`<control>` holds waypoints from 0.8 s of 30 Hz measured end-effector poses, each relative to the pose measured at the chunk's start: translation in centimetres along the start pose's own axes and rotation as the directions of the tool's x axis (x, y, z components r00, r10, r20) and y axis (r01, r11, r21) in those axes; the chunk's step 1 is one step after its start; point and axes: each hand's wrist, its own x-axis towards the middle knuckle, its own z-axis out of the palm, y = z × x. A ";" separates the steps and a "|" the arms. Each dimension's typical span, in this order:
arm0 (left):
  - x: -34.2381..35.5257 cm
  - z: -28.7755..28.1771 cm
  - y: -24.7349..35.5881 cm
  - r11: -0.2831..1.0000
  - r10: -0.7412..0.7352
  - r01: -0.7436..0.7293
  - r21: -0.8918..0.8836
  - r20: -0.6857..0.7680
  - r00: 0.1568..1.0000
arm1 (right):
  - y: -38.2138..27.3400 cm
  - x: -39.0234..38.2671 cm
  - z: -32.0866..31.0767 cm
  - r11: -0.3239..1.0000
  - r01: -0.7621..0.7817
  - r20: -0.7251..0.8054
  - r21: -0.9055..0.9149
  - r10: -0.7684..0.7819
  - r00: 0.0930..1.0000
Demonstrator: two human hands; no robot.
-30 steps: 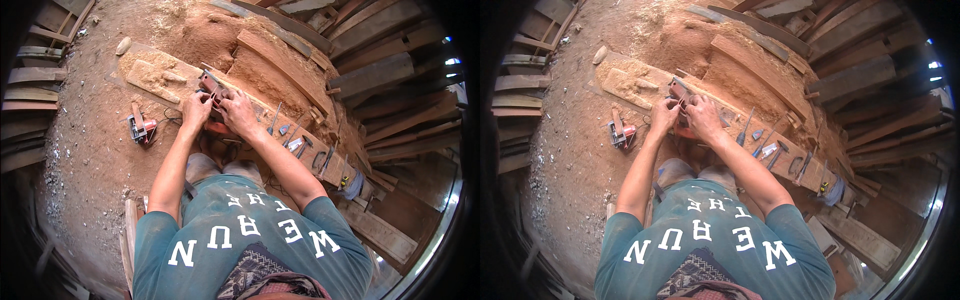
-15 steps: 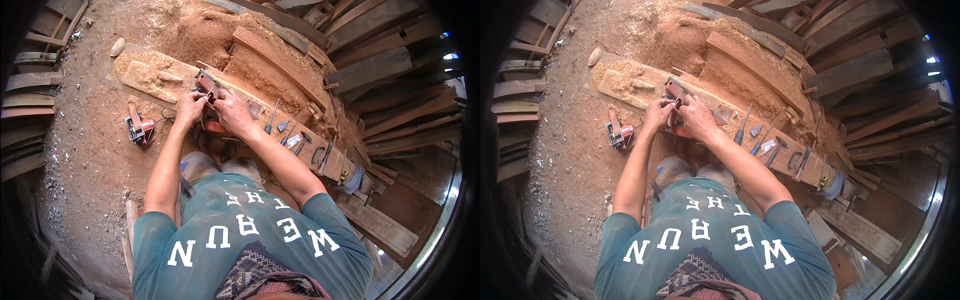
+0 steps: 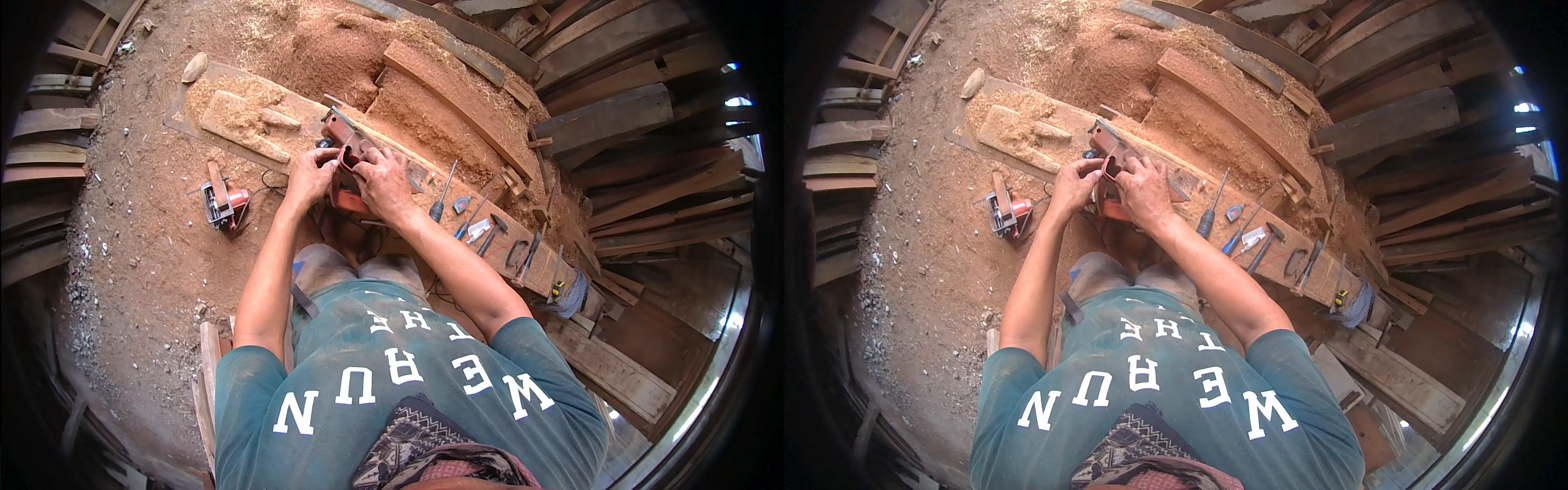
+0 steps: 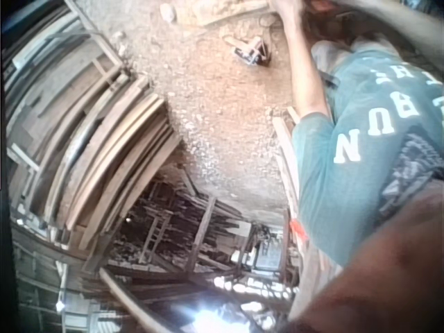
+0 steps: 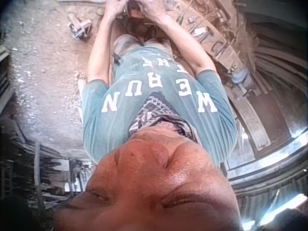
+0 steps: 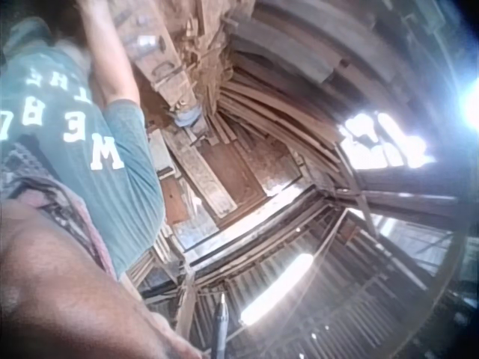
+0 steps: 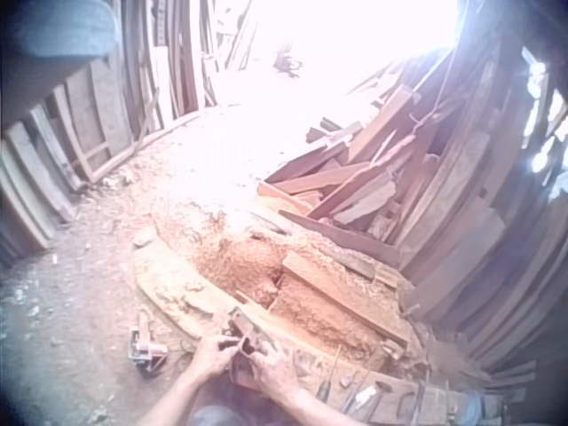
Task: The person plugs in an electric planer and uses it to smooth a piece of wood on a workbench. They then apply a substance from a small white bottle to the planer's blade area and continue planing the wood.
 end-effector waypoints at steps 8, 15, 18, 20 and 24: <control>-1.4 -0.1 0.9 0.818 0.419 -0.409 0.405 0.067 0.905 | 1.7 1.4 -1.8 0.944 -0.033 0.084 0.329 0.005 0.996; -0.1 -2.0 2.7 0.572 0.483 -0.565 0.595 0.312 0.818 | 3.2 1.9 -3.7 0.959 -0.187 0.260 0.211 0.129 0.957; 0.3 -2.0 3.9 0.484 0.460 -0.605 0.632 0.404 0.790 | 3.2 1.7 -3.4 0.962 -0.192 0.294 0.195 0.130 0.947; 0.7 -2.0 3.7 0.477 0.463 -0.620 0.623 0.422 0.780 | 3.2 1.6 -3.0 0.973 -0.167 0.264 0.157 0.121 0.957; 1.0 -1.9 3.3 0.429 0.477 -0.646 0.632 0.449 0.756 | 3.3 1.7 -2.8 0.982 -0.146 0.248 0.120 0.113 0.962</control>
